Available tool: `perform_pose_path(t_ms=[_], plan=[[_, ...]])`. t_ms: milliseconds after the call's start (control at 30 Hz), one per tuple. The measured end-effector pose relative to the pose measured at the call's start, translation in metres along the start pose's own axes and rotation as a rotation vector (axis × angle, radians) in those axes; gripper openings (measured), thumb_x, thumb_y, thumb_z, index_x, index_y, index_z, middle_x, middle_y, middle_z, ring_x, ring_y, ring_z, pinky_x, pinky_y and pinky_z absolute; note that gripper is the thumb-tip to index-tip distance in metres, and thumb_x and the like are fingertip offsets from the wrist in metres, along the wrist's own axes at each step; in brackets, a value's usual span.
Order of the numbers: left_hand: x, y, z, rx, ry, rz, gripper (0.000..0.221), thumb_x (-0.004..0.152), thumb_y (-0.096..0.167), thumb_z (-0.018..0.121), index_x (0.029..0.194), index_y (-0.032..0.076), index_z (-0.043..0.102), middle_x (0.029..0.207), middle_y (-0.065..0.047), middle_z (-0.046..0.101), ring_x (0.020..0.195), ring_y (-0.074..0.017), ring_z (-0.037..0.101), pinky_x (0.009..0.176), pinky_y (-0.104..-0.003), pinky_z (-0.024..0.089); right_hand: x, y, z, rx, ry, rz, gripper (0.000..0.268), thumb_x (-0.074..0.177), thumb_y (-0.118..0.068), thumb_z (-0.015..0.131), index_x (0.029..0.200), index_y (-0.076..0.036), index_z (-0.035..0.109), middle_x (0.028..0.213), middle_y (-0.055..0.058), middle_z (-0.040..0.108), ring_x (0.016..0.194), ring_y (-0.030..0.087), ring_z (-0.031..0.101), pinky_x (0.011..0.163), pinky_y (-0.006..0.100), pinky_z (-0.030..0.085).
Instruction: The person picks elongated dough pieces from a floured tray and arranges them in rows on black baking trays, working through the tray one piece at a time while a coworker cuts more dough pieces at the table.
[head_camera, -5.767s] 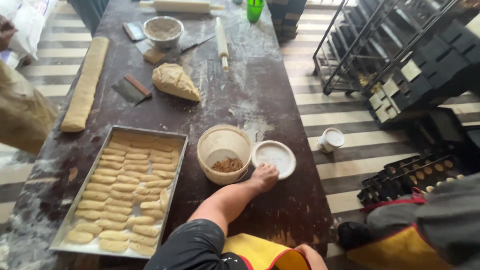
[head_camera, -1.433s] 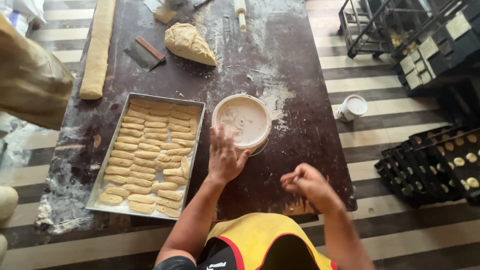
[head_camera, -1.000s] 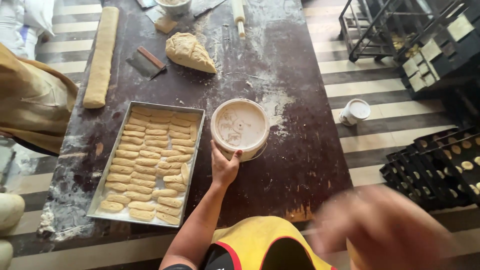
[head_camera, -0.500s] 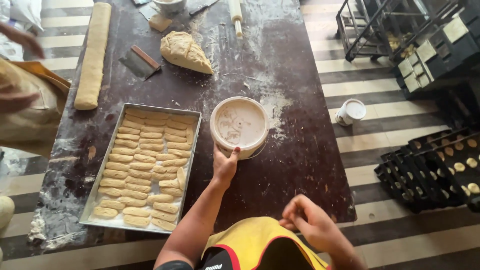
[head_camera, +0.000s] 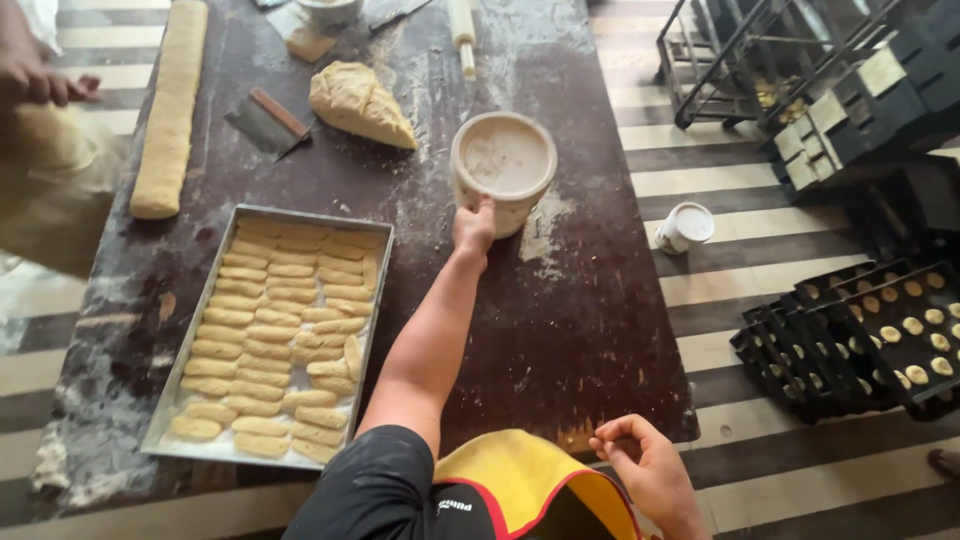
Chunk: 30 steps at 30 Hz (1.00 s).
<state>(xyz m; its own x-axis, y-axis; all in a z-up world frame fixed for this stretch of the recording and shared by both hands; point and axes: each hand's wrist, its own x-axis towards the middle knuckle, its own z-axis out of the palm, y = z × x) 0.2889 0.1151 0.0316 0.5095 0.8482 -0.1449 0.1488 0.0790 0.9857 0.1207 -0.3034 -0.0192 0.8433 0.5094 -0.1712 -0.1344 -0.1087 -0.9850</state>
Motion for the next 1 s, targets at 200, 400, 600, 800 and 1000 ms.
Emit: perform_pose_path(t_ms=[200,400,600,800,1000], plan=[[-0.063,-0.047,-0.111,0.434,-0.188,0.306,0.051,0.085,0.043,0.07,0.122,0.008,0.072,0.114,-0.014,0.076,0.107,-0.029,0.073,0.093,-0.039,0.055,-0.001,-0.005,0.01,-0.03,-0.055,0.031,0.004,0.091,0.005,0.067,0.091,0.002,0.064,0.094,0.011,0.074,0.094,0.018,0.074,0.085,0.03,0.059],[-0.081,-0.152,-0.273,0.752,0.663,0.479,0.049,0.072,0.008,0.071,0.12,0.0,0.067,0.111,-0.02,0.068,0.101,-0.0333,0.067,0.083,-0.05,0.057,0.01,-0.024,0.018,-0.158,-0.08,-0.009,0.007,0.086,0.005,0.073,0.087,0.003,0.066,0.087,0.011,0.077,0.084,0.015,0.072,0.077,0.028,0.059],[-0.105,-0.247,-0.377,1.069,1.171,0.13,0.105,0.082,0.034,0.075,0.154,-0.011,0.013,0.139,-0.027,0.039,0.121,-0.0456,0.047,0.098,-0.064,0.046,0.019,-0.068,0.032,-0.262,-0.115,-0.122,0.009,0.084,0.003,0.075,0.09,0.0,0.069,0.088,0.005,0.077,0.081,0.01,0.07,0.074,0.024,0.058],[-0.092,-0.31,-0.406,0.705,1.145,-0.121,0.097,0.095,0.029,0.067,0.16,-0.017,0.012,0.138,-0.033,0.038,0.118,-0.0486,0.046,0.093,-0.063,0.046,0.029,-0.071,0.045,-0.149,-0.144,-0.217,0.011,0.088,0.002,0.076,0.095,0.001,0.068,0.087,0.004,0.07,0.079,0.008,0.064,0.069,0.023,0.053],[-0.104,-0.278,-0.427,0.362,0.856,-0.367,0.064,0.087,0.019,0.066,0.141,-0.003,0.038,0.139,-0.034,0.043,0.122,-0.0531,0.052,0.109,-0.057,0.047,0.017,-0.099,0.059,-0.052,-0.142,-0.361,0.013,0.089,0.006,0.073,0.1,0.003,0.068,0.094,0.006,0.072,0.086,0.01,0.067,0.078,0.023,0.055]])
